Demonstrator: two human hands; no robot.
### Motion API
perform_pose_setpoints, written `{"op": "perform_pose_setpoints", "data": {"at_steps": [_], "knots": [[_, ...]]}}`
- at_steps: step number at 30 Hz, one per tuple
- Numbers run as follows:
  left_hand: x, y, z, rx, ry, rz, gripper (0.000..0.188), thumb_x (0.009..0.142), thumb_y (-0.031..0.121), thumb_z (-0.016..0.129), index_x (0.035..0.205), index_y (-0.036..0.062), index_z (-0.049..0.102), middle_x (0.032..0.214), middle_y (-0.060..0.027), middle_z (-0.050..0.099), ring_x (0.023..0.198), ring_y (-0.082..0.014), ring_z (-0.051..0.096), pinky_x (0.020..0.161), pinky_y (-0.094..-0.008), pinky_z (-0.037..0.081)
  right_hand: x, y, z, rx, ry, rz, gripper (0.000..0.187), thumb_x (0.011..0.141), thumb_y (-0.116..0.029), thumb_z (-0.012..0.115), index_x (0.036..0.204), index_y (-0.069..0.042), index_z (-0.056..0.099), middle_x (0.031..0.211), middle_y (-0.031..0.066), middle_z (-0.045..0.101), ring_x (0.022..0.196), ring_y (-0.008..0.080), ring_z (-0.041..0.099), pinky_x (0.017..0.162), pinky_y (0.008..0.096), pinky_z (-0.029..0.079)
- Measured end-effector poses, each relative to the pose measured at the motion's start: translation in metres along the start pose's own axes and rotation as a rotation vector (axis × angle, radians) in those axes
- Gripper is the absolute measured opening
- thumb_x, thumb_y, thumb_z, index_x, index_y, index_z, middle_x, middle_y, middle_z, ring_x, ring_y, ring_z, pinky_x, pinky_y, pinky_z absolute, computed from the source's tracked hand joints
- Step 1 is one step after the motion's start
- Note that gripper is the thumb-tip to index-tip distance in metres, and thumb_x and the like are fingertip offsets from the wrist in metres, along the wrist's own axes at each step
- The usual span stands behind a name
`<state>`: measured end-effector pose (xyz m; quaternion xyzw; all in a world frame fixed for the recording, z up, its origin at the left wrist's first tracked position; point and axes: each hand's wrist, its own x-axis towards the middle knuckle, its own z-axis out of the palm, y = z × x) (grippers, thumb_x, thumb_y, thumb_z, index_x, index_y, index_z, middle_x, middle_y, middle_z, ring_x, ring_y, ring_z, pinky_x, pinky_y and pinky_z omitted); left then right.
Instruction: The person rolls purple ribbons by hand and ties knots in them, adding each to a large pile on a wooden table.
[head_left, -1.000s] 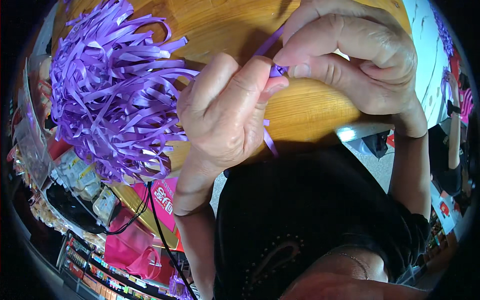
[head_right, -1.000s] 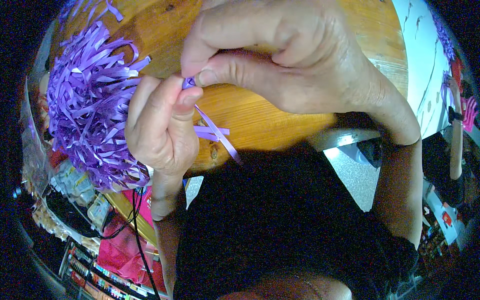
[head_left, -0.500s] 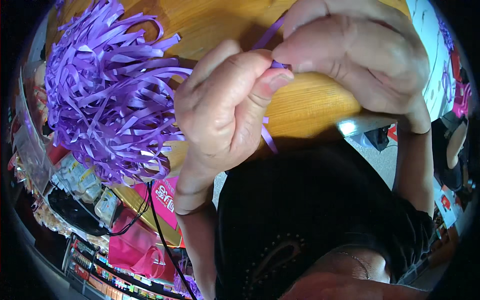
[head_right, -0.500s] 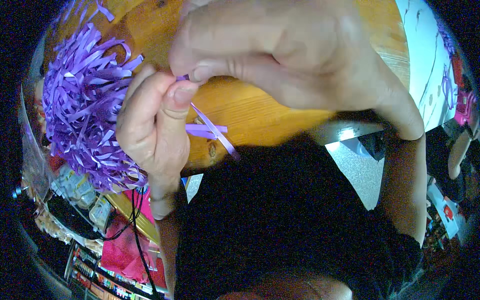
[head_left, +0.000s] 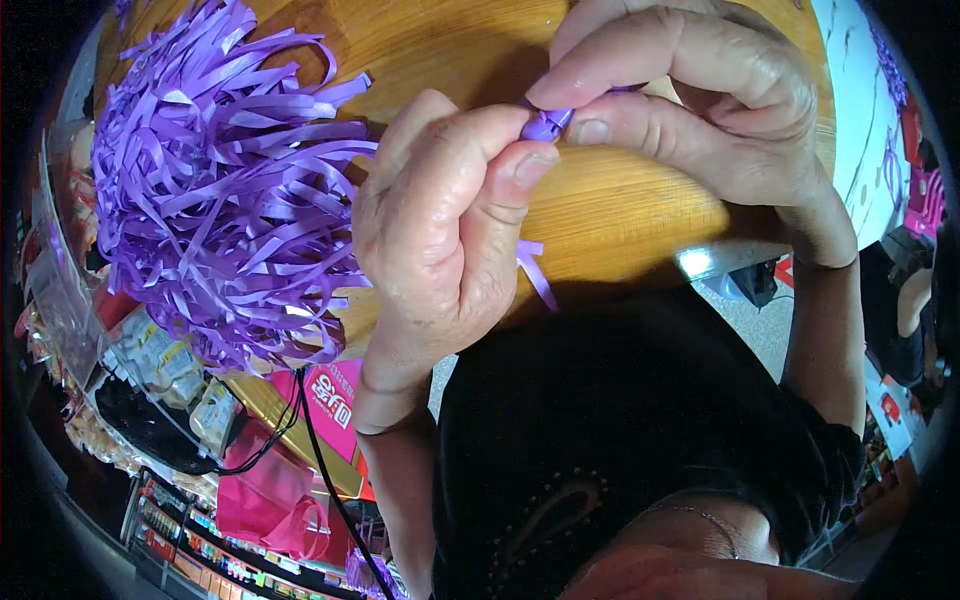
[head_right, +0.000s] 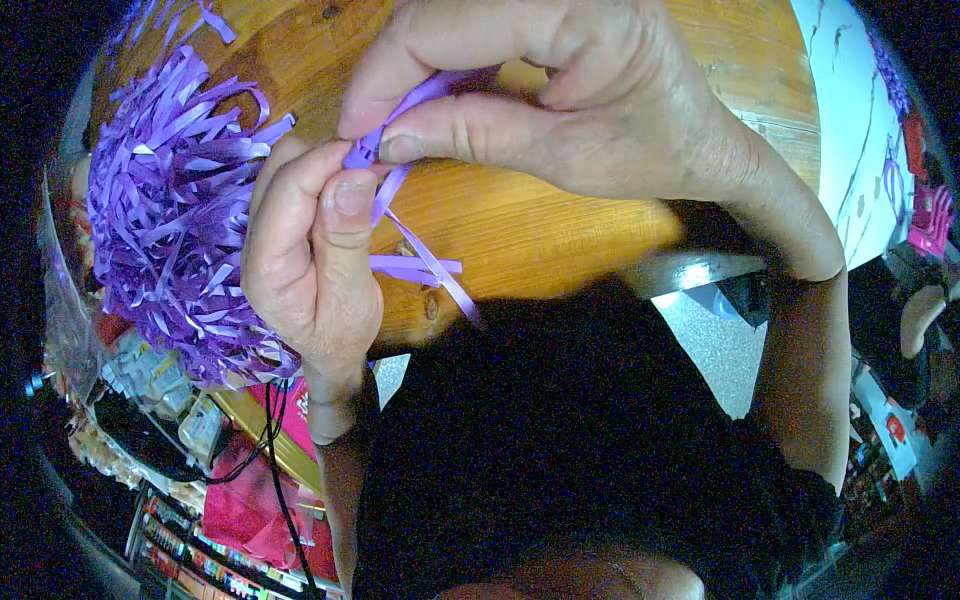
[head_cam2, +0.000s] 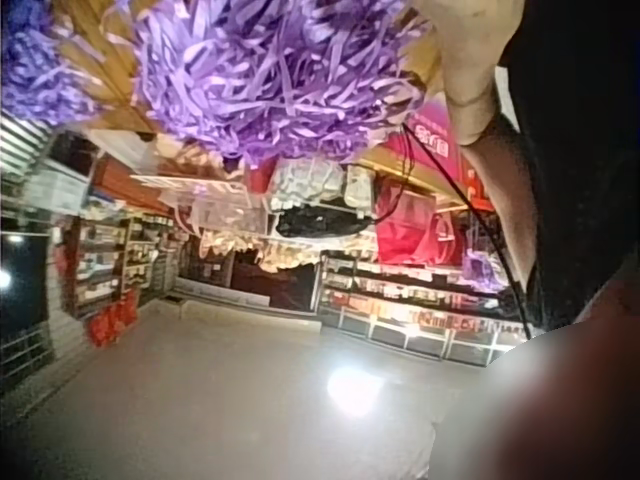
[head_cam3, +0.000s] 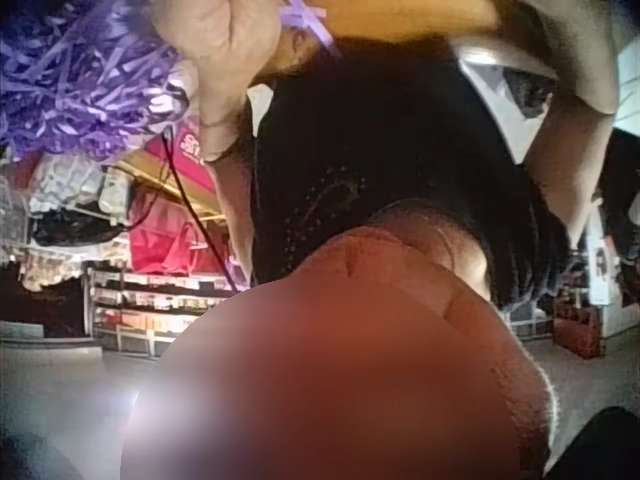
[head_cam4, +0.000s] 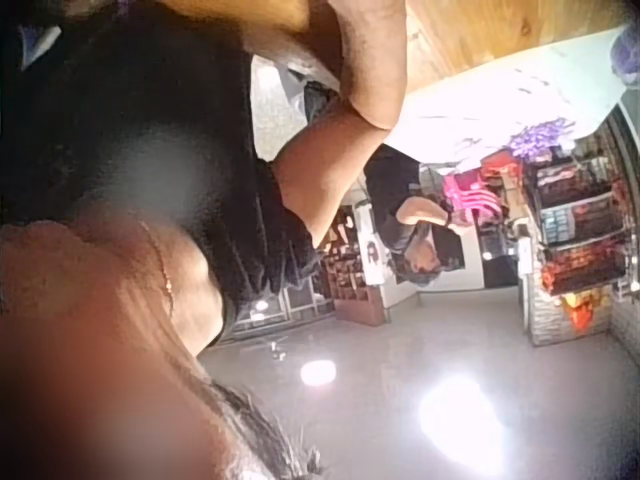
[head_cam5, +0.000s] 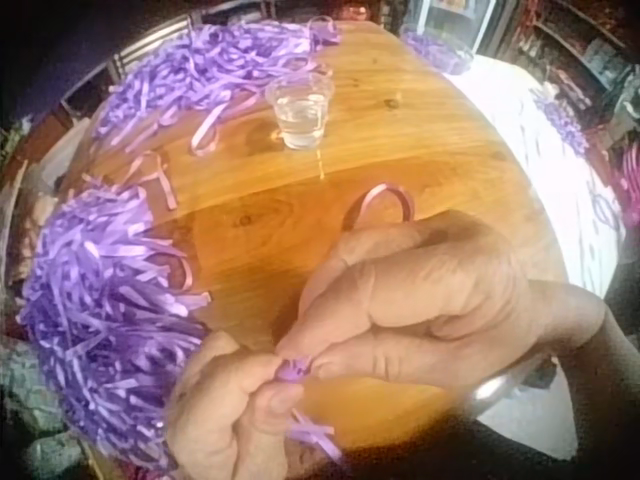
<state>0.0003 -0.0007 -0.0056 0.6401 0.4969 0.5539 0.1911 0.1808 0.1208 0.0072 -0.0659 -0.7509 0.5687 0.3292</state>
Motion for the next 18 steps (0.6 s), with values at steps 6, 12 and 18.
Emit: {"op": "perform_pose_setpoints", "data": {"at_steps": [6,12,18], "knots": [[-0.0018,-0.0012,0.0012,-0.04,0.043,-0.008,0.016,0.088,0.004,0.078,0.1,-0.0023,0.071,0.079,-0.0087,0.066,0.064,-0.0196,0.053,0.057,-0.0302,0.041,0.0053,-0.0036,0.0011,0.08,0.02,-0.029,0.017,0.088,0.0,0.078,0.105,0.003,0.075,0.096,0.0138,0.074,0.082,0.0178,0.071,0.068,0.0259,0.057],[-0.0036,-0.0006,0.0023,-0.102,0.062,-0.1,0.018,0.085,0.001,0.08,0.1,-0.0015,0.072,0.077,-0.008,0.066,0.064,-0.0176,0.055,0.057,-0.0286,0.041,0.0031,-0.0043,-0.0057,-0.114,-0.036,-0.07,0.017,0.088,-0.002,0.079,0.104,0.003,0.076,0.095,0.0128,0.073,0.08,0.0168,0.071,0.067,0.0251,0.057],[-0.002,0.0002,0.0,-0.095,0.032,-0.096,0.019,0.085,-0.001,0.079,0.103,-0.002,0.073,0.079,-0.006,0.062,0.068,-0.0153,0.054,0.062,-0.0275,0.042,0.0004,-0.0066,-0.0037,-0.246,-0.01,-0.093,0.015,0.085,-0.002,0.08,0.1,0.0,0.078,0.096,0.0118,0.073,0.079,0.0161,0.07,0.067,0.0248,0.055]]}}
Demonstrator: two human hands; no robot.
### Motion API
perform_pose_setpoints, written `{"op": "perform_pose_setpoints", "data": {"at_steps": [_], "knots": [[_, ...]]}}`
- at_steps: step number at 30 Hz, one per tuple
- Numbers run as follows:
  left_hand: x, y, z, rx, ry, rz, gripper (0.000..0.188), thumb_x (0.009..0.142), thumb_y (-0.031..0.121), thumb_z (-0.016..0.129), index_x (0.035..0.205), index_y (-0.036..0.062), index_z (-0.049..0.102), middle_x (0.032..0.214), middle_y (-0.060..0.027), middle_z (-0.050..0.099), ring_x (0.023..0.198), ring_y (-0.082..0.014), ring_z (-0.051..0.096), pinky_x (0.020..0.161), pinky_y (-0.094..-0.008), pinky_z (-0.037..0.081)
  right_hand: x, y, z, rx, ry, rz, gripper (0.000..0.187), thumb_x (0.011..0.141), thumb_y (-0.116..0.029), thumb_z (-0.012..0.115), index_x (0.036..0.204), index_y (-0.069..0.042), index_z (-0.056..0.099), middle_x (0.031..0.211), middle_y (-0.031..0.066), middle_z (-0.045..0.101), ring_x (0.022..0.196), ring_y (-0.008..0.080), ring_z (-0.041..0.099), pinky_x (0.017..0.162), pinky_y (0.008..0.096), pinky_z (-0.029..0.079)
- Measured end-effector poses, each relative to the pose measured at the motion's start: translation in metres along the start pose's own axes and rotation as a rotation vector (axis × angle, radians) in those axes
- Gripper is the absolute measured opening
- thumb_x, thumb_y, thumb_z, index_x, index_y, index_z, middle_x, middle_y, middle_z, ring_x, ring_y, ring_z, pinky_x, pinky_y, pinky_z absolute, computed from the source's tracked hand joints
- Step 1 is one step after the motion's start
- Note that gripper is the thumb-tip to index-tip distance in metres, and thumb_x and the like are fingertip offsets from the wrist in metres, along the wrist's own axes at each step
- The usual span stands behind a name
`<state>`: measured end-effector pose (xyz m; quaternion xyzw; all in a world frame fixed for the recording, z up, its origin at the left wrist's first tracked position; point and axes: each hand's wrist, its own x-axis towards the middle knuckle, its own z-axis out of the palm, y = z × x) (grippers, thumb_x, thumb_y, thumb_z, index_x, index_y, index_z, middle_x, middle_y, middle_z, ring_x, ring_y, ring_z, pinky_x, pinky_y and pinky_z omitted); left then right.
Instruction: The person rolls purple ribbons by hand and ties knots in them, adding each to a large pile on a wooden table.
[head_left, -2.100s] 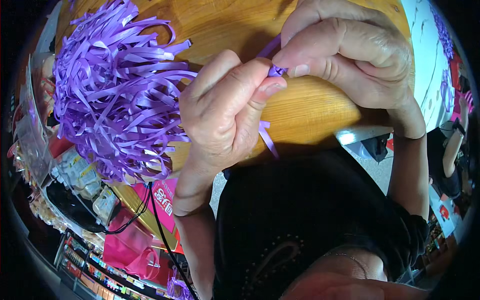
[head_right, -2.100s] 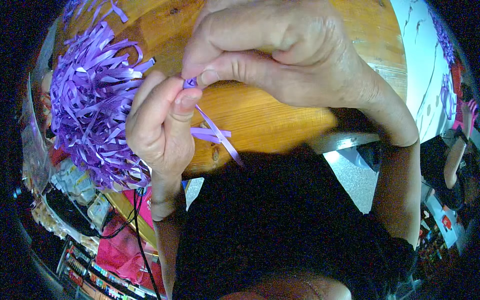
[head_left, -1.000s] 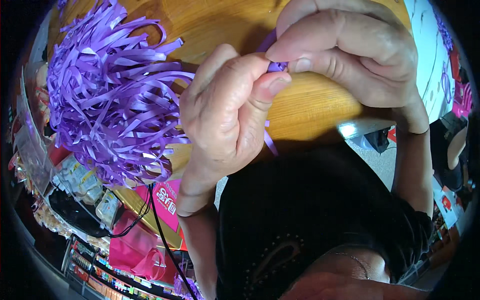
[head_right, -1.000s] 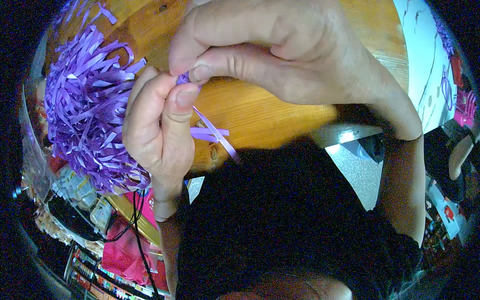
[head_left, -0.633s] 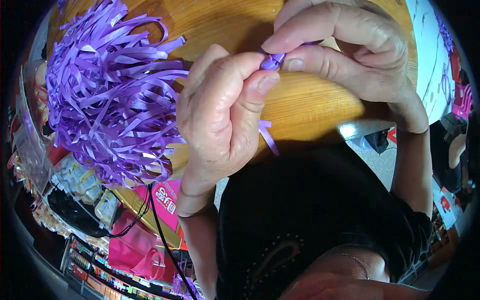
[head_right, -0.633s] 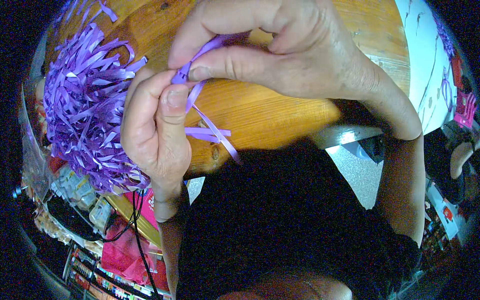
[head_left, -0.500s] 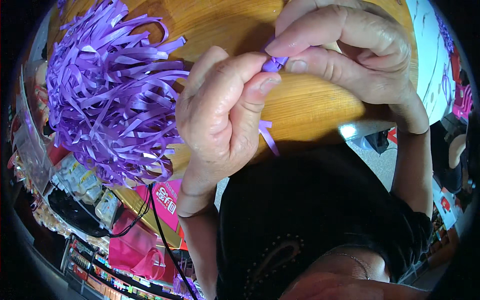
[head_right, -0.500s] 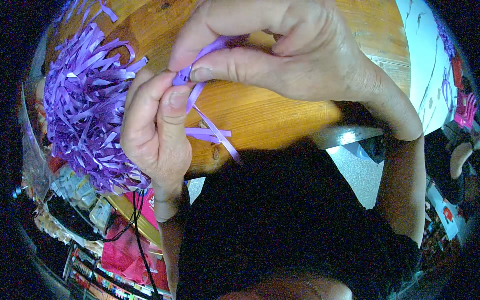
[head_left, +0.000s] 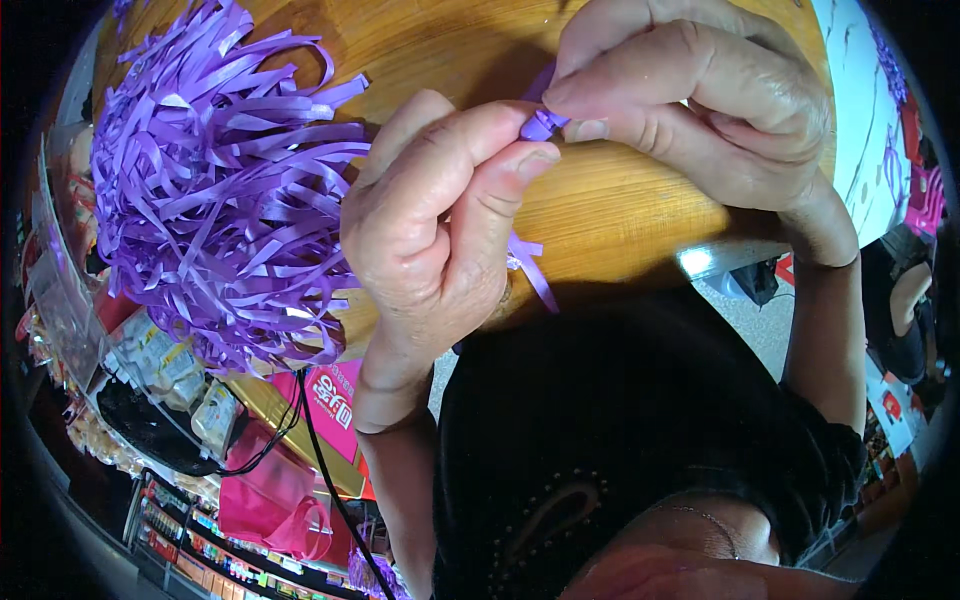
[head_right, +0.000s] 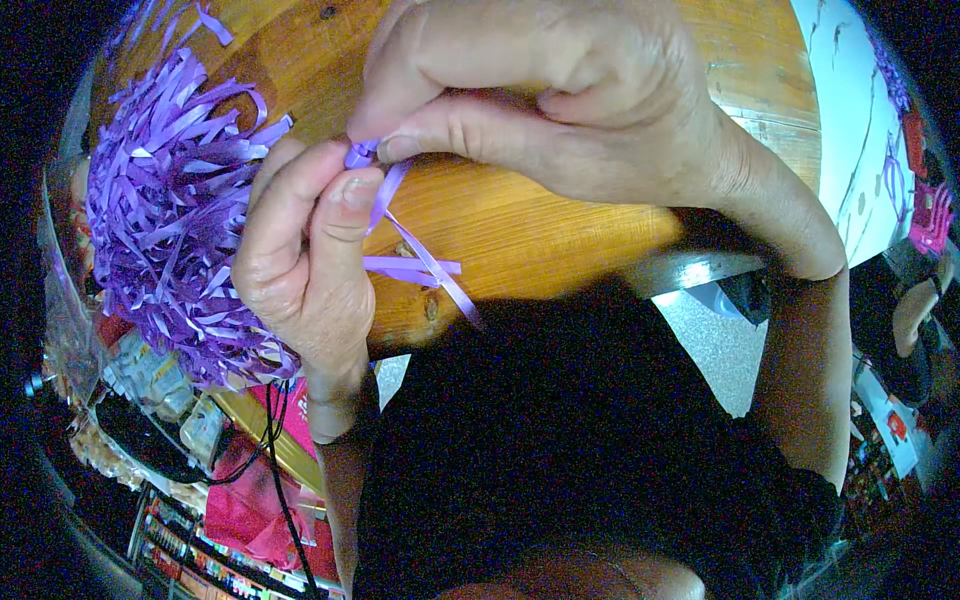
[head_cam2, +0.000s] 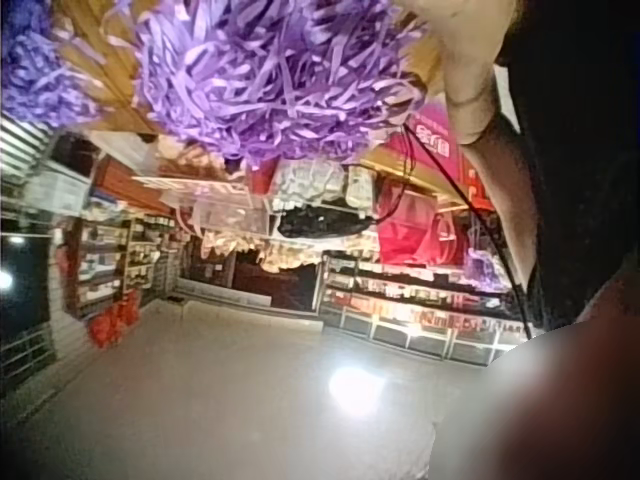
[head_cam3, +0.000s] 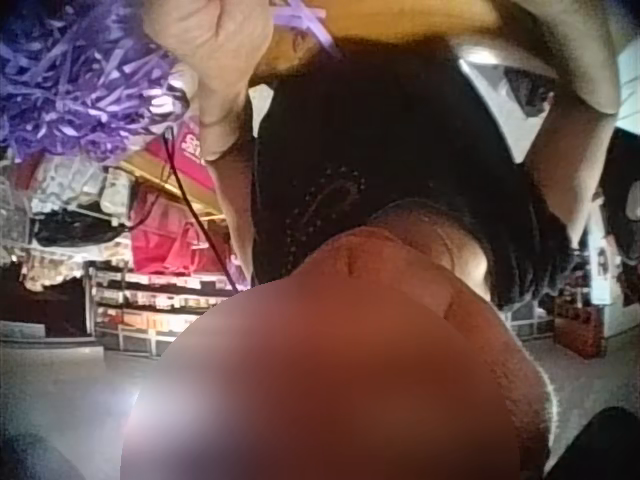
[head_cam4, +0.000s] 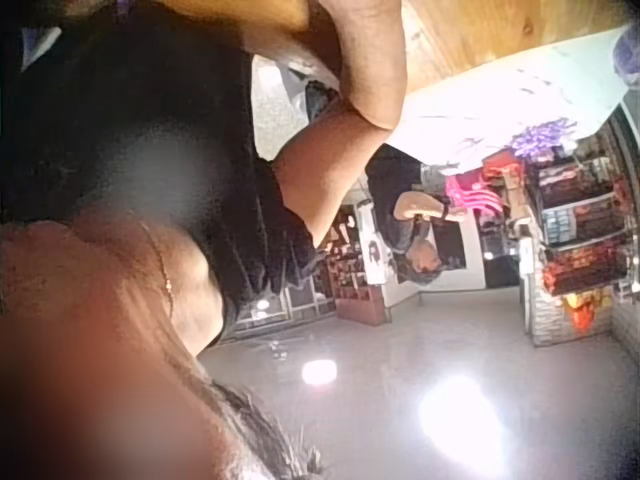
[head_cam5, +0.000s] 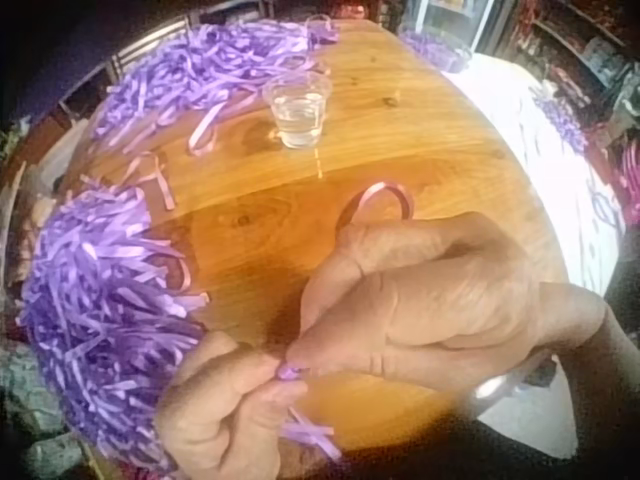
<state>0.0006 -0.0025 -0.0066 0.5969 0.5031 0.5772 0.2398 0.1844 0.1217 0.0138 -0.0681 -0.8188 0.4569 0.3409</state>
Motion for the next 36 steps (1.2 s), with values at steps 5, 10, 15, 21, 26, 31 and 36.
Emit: {"op": "perform_pose_setpoints", "data": {"at_steps": [5,10,15,21,26,31,36], "knots": [[-0.006,0.01,-0.009,0.112,-0.102,-0.094,0.023,0.087,-0.004,0.077,0.11,-0.0042,0.072,0.091,-0.0053,0.063,0.082,-0.0132,0.057,0.075,-0.026,0.047,0.005,-0.001,-0.002,-0.021,0.039,-0.151,0.016,0.084,-0.001,0.081,0.099,-0.001,0.078,0.098,0.0117,0.073,0.078,0.0159,0.069,0.066,0.026,0.052],[-0.007,0.008,-0.007,0.101,-0.08,-0.087,0.022,0.088,-0.005,0.076,0.11,-0.0047,0.072,0.091,-0.0042,0.063,0.081,-0.0121,0.056,0.074,-0.0252,0.046,-0.002,-0.008,-0.001,0.072,0.012,0.105,0.013,0.086,0.0,0.08,0.098,-0.002,0.078,0.099,0.0118,0.073,0.08,0.0152,0.07,0.065,0.0243,0.054],[-0.008,0.004,-0.004,-0.042,-0.039,-0.116,0.021,0.089,-0.005,0.074,0.11,-0.0048,0.072,0.092,-0.0033,0.063,0.082,-0.0105,0.056,0.074,-0.0237,0.046,-0.002,0.004,0.001,0.14,0.013,-0.017,0.011,0.088,-0.001,0.079,0.099,-0.002,0.077,0.1,0.0116,0.072,0.083,0.0153,0.071,0.066,0.0234,0.056],[-0.01,0.003,-0.004,-0.061,-0.03,-0.143,0.021,0.089,-0.006,0.074,0.111,-0.0045,0.072,0.093,-0.0027,0.063,0.082,-0.0097,0.056,0.074,-0.0234,0.046,-0.006,0.001,-0.001,0.029,0.025,-0.035,0.013,0.086,0.0,0.081,0.098,-0.003,0.077,0.099,0.0101,0.073,0.083,0.015,0.071,0.068,0.0226,0.056],[-0.009,0.002,-0.004,-0.038,-0.024,-0.107,0.023,0.089,-0.006,0.075,0.111,-0.0045,0.072,0.094,-0.003,0.064,0.083,-0.0099,0.057,0.075,-0.0239,0.048,-0.001,-0.004,0.006,0.025,0.085,0.022,0.014,0.083,0.0,0.082,0.096,-0.003,0.078,0.098,0.0085,0.073,0.08,0.0141,0.07,0.067,0.0234,0.055],[-0.01,0.002,-0.003,-0.031,-0.021,-0.141,0.023,0.088,-0.007,0.075,0.111,-0.0048,0.072,0.093,-0.0038,0.065,0.083,-0.0103,0.058,0.074,-0.0242,0.048,0.007,-0.015,0.0,-0.1,0.053,0.027,0.016,0.08,0.002,0.082,0.095,-0.003,0.079,0.094,0.0089,0.072,0.075,0.0148,0.068,0.063,0.0247,0.053],[-0.007,0.002,-0.003,0.116,-0.043,-0.014,0.023,0.087,-0.005,0.077,0.109,-0.0055,0.071,0.087,-0.0063,0.064,0.075,-0.0125,0.056,0.066,-0.0256,0.045,0.011,-0.003,-0.001,-0.272,0.043,-0.303,0.016,0.079,0.007,0.079,0.092,-0.001,0.078,0.091,0.0117,0.071,0.071,0.0166,0.067,0.06,0.0255,0.052]]}}
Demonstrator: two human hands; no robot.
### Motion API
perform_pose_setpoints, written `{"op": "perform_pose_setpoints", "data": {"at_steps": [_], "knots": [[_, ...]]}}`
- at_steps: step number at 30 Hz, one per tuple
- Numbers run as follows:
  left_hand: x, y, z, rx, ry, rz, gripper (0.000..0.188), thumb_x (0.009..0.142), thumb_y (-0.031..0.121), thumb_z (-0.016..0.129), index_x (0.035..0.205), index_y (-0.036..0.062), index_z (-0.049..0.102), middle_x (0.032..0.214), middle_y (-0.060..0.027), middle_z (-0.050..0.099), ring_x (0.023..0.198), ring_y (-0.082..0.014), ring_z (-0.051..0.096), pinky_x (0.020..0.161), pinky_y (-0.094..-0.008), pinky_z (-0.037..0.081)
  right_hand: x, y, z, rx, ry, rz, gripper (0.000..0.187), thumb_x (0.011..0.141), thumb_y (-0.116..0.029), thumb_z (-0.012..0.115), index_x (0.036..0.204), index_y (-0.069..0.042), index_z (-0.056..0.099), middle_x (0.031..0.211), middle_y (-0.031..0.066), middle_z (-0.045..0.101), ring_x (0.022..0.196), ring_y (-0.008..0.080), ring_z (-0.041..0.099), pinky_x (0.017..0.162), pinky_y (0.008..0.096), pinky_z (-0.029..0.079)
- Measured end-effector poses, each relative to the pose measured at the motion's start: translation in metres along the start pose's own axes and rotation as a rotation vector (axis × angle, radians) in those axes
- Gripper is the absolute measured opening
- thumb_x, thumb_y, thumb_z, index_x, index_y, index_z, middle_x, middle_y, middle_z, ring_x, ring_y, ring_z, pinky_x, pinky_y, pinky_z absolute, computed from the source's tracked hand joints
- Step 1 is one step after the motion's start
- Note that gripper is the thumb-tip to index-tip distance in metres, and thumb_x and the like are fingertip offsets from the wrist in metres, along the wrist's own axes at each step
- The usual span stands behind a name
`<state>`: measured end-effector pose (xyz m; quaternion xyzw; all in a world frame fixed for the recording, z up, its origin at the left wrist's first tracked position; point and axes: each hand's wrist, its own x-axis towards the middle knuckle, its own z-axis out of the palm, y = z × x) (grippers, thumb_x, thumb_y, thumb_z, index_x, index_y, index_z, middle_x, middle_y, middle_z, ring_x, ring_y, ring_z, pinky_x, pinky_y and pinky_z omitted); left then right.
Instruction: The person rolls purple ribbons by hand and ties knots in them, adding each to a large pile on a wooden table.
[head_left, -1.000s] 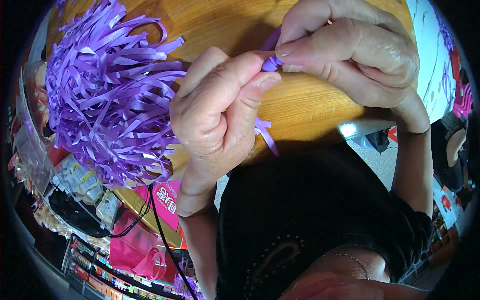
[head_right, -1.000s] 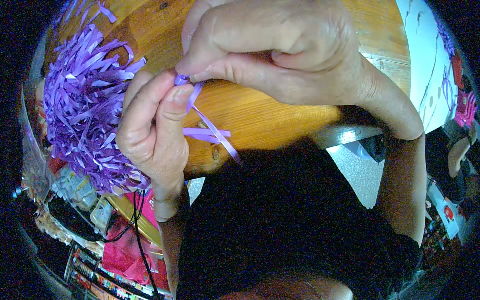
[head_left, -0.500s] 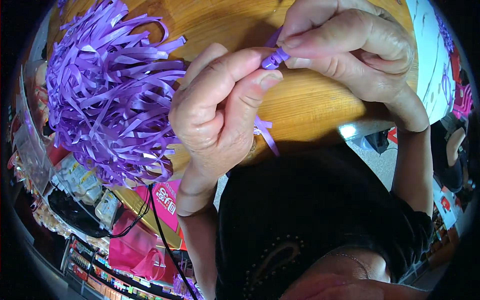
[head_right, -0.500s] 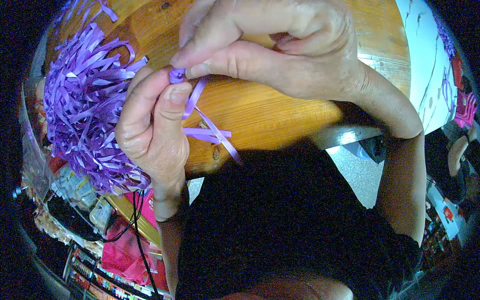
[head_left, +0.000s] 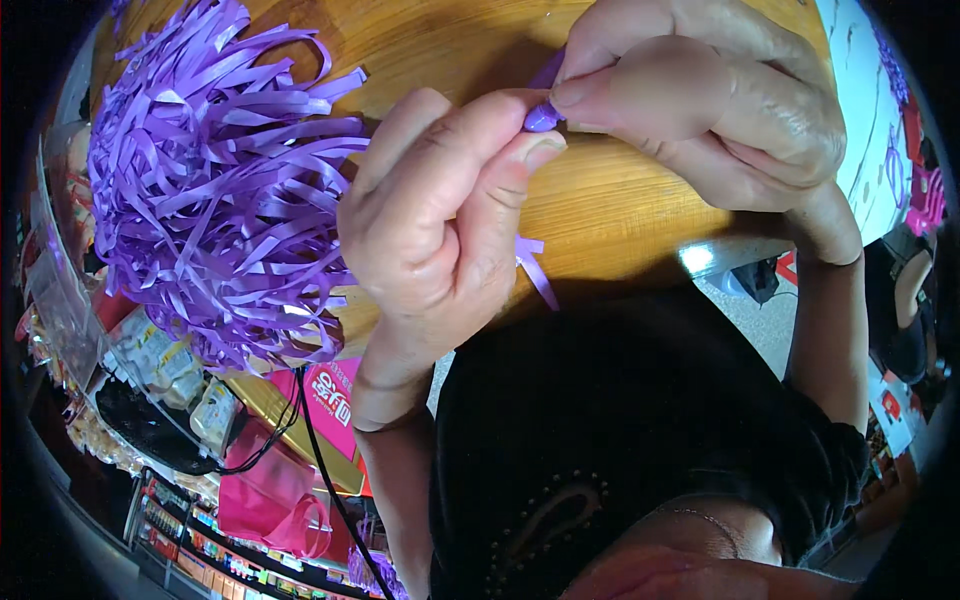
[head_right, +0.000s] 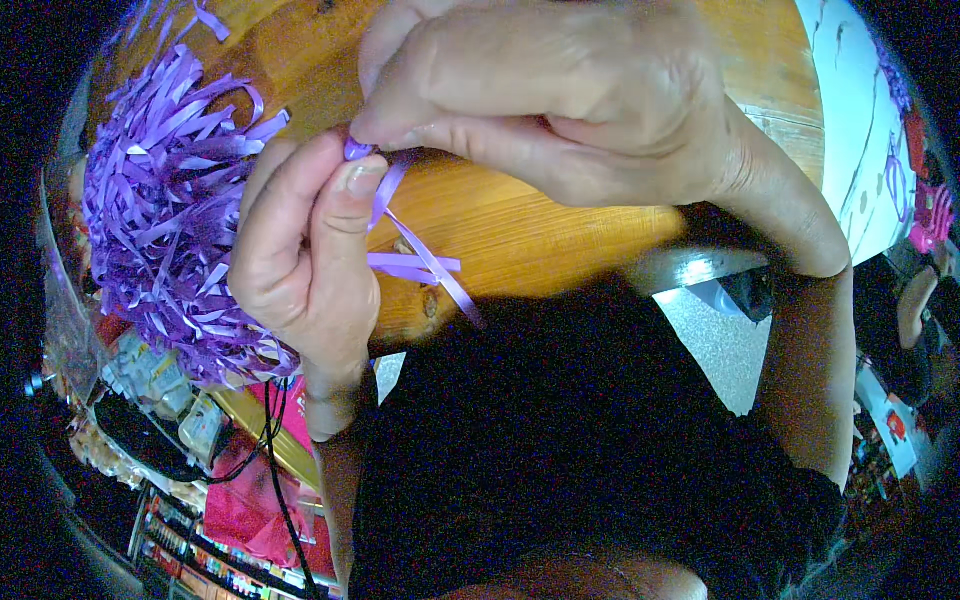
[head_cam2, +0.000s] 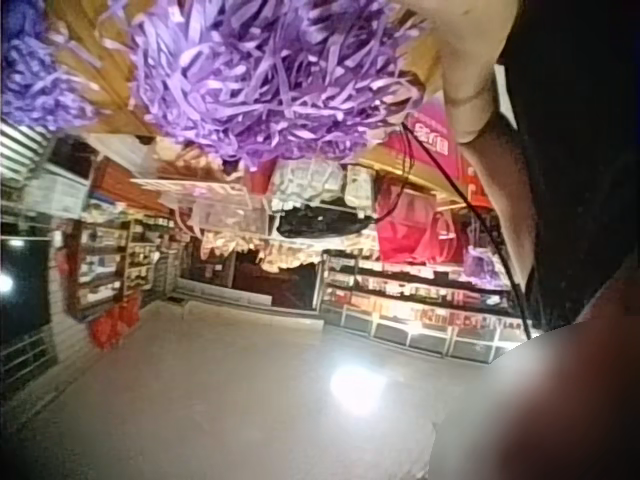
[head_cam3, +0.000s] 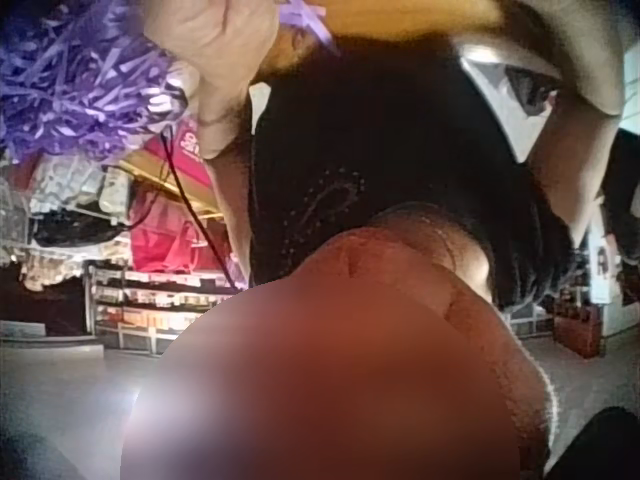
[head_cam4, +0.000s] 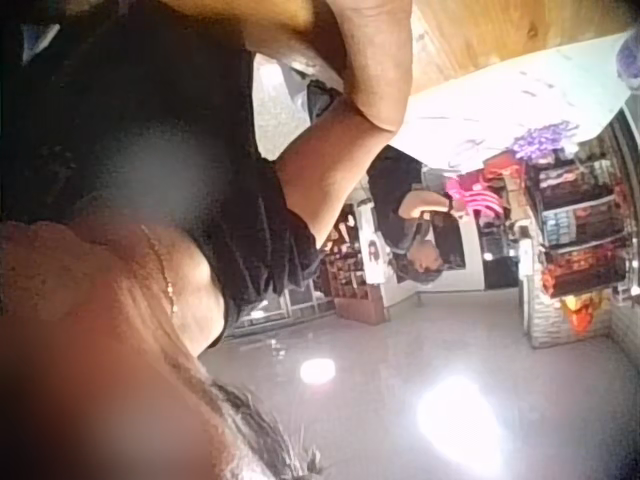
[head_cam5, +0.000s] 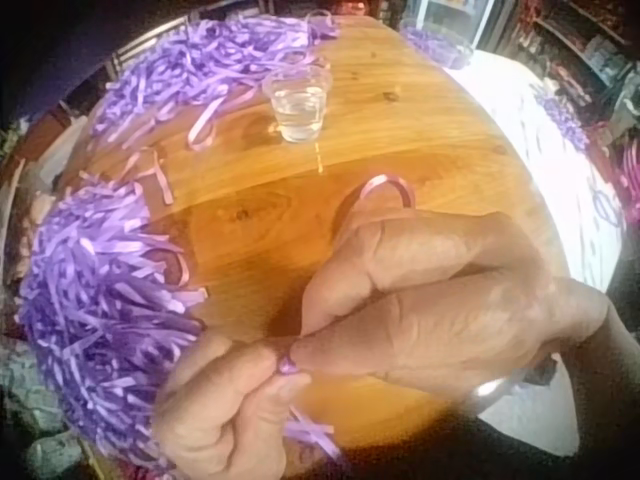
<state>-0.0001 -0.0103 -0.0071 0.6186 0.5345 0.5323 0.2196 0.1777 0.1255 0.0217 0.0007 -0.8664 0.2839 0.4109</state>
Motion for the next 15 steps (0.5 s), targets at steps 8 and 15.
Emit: {"op": "perform_pose_setpoints", "data": {"at_steps": [8,15], "knots": [[0.007,0.007,-0.003,0.16,-0.076,0.116,0.022,0.087,0.001,0.078,0.106,-0.0064,0.07,0.075,-0.0076,0.057,0.067,-0.0175,0.051,0.059,-0.0294,0.039,-0.002,-0.02,-0.015,0.167,-0.118,0.396,0.011,0.085,0.004,0.075,0.095,-0.001,0.078,0.091,0.0127,0.071,0.071,0.0166,0.067,0.06,0.0256,0.052],[0.008,0.006,-0.007,0.08,-0.128,0.062,0.02,0.087,0.003,0.078,0.103,-0.0059,0.07,0.074,-0.0063,0.055,0.066,-0.0168,0.049,0.058,-0.0295,0.038,0.004,-0.018,-0.006,0.438,-0.109,0.589,0.009,0.089,-0.005,0.076,0.097,-0.002,0.078,0.095,0.0111,0.072,0.077,0.0175,0.07,0.063,0.0259,0.054]]}}
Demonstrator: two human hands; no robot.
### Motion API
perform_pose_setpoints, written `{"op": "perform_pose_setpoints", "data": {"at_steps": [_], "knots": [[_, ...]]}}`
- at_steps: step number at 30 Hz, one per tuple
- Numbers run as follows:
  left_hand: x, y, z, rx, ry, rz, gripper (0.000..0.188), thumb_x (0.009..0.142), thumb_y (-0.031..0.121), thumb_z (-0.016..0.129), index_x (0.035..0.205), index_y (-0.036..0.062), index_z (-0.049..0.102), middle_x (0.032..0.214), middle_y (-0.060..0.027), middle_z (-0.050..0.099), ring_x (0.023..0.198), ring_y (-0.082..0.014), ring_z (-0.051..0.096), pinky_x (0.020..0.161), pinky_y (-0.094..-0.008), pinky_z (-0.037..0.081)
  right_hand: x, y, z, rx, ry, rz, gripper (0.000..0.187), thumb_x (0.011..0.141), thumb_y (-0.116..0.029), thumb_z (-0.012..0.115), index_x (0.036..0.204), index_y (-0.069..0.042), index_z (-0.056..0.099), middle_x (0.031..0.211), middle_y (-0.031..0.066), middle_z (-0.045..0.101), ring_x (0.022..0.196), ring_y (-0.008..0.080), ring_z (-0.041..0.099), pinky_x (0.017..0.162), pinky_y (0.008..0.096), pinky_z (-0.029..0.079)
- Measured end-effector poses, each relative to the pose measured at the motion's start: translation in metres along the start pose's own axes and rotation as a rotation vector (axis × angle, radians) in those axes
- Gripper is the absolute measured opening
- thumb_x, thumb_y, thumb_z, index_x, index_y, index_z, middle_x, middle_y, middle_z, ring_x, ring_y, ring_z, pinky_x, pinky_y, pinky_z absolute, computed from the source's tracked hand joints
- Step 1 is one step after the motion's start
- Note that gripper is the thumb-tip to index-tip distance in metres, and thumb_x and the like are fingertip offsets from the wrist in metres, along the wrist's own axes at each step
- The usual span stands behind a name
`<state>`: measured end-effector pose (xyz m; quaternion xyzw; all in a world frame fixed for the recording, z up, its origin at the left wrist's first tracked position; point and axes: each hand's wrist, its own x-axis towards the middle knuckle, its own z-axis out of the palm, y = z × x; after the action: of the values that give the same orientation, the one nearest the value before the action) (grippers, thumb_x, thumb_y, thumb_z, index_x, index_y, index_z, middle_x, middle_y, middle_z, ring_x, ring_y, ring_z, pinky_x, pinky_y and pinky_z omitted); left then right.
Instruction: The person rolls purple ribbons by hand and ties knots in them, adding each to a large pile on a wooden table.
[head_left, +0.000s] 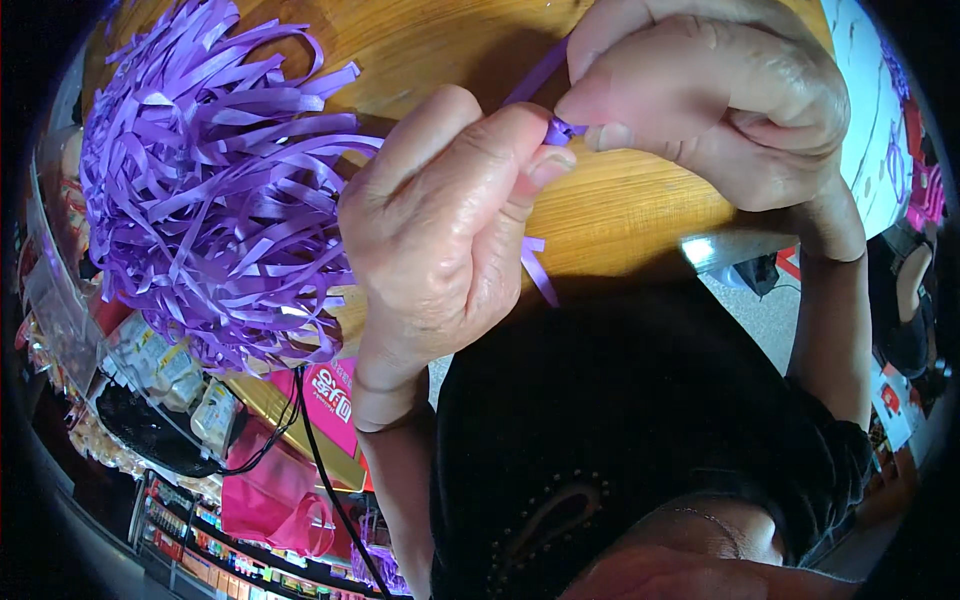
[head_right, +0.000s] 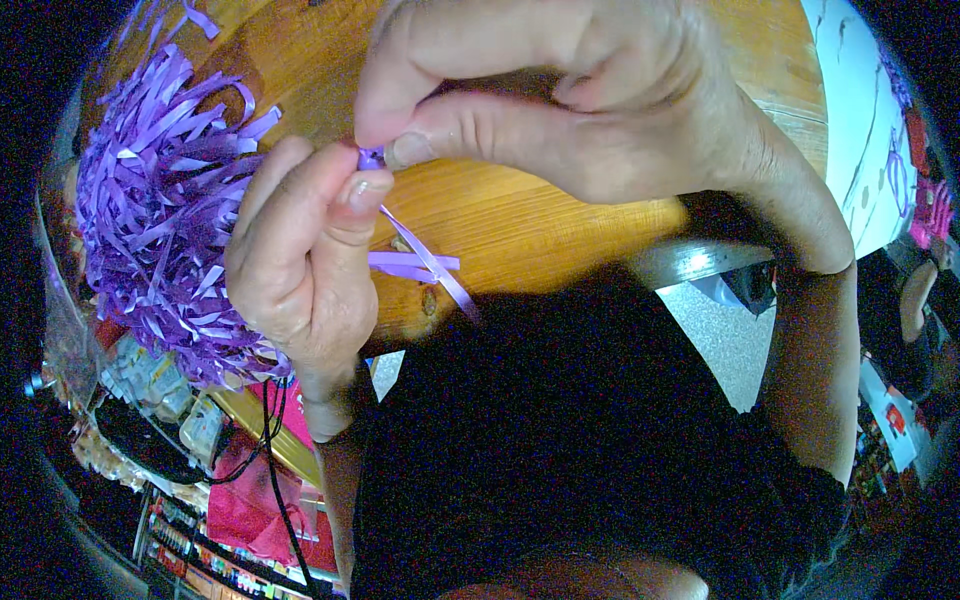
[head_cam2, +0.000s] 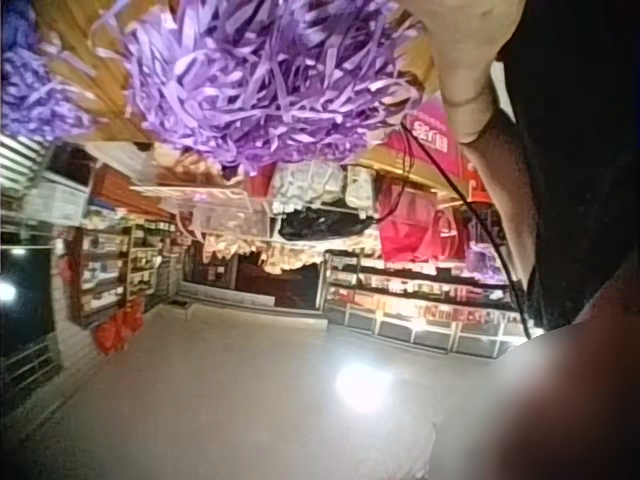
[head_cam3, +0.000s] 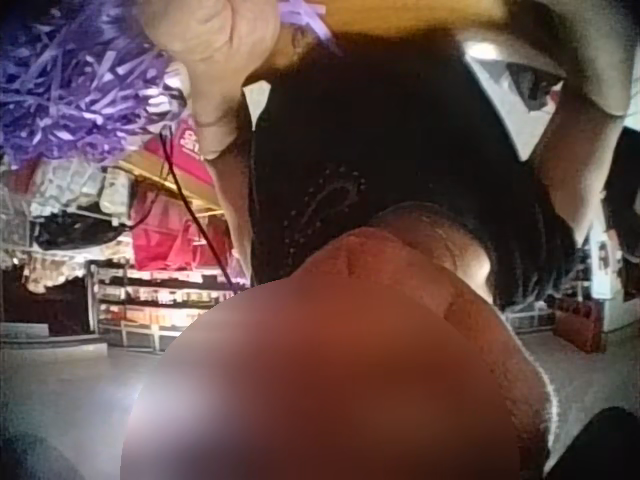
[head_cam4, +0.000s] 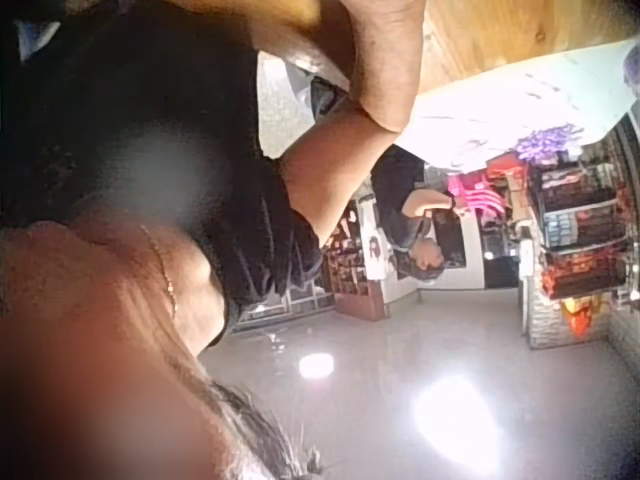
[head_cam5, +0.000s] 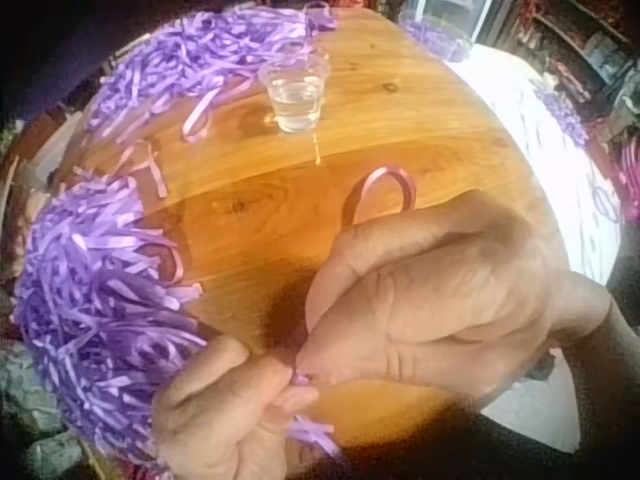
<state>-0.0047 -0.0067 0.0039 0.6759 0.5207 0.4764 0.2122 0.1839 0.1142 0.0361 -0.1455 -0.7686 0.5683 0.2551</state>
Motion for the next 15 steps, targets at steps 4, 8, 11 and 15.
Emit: {"op": "perform_pose_setpoints", "data": {"at_steps": [4,8,11,15], "knots": [[-0.001,-0.001,0.0,-0.039,0.0,-0.032,0.02,0.088,0.005,0.078,0.103,-0.0057,0.071,0.074,-0.0069,0.056,0.066,-0.0166,0.05,0.059,-0.0295,0.039,0.006,-0.013,0.002,-0.272,-0.044,-0.098,0.012,0.089,-0.009,0.078,0.098,-0.001,0.078,0.094,0.0124,0.072,0.078,0.0191,0.071,0.064,0.0273,0.055],[-0.001,0.0,-0.001,-0.094,-0.003,-0.075,0.018,0.091,0.007,0.076,0.101,-0.0058,0.071,0.077,-0.0072,0.06,0.069,-0.0162,0.052,0.063,-0.0288,0.042,0.01,-0.009,-0.005,-0.239,-0.088,-0.181,0.015,0.088,-0.011,0.078,0.099,-0.001,0.077,0.093,0.0136,0.073,0.078,0.0205,0.072,0.064,0.0286,0.057],[-0.002,0.002,-0.003,-0.148,-0.055,-0.199,0.019,0.094,0.012,0.073,0.1,-0.0053,0.072,0.081,-0.0066,0.064,0.073,-0.0156,0.055,0.068,-0.028,0.044,0.01,-0.01,-0.003,-0.342,-0.082,-0.226,0.017,0.088,-0.012,0.078,0.1,0.0,0.076,0.093,0.0148,0.073,0.078,0.0215,0.073,0.065,0.0295,0.058],[-0.003,0.001,-0.003,-0.308,-0.059,-0.332,0.023,0.097,0.018,0.07,0.101,-0.0044,0.073,0.085,-0.0046,0.067,0.077,-0.0131,0.057,0.073,-0.0268,0.044,0.006,-0.004,0.002,-0.23,-0.033,-0.209,0.018,0.088,-0.013,0.078,0.1,0.0,0.076,0.093,0.0155,0.073,0.078,0.0225,0.073,0.065,0.0305,0.059]]}}
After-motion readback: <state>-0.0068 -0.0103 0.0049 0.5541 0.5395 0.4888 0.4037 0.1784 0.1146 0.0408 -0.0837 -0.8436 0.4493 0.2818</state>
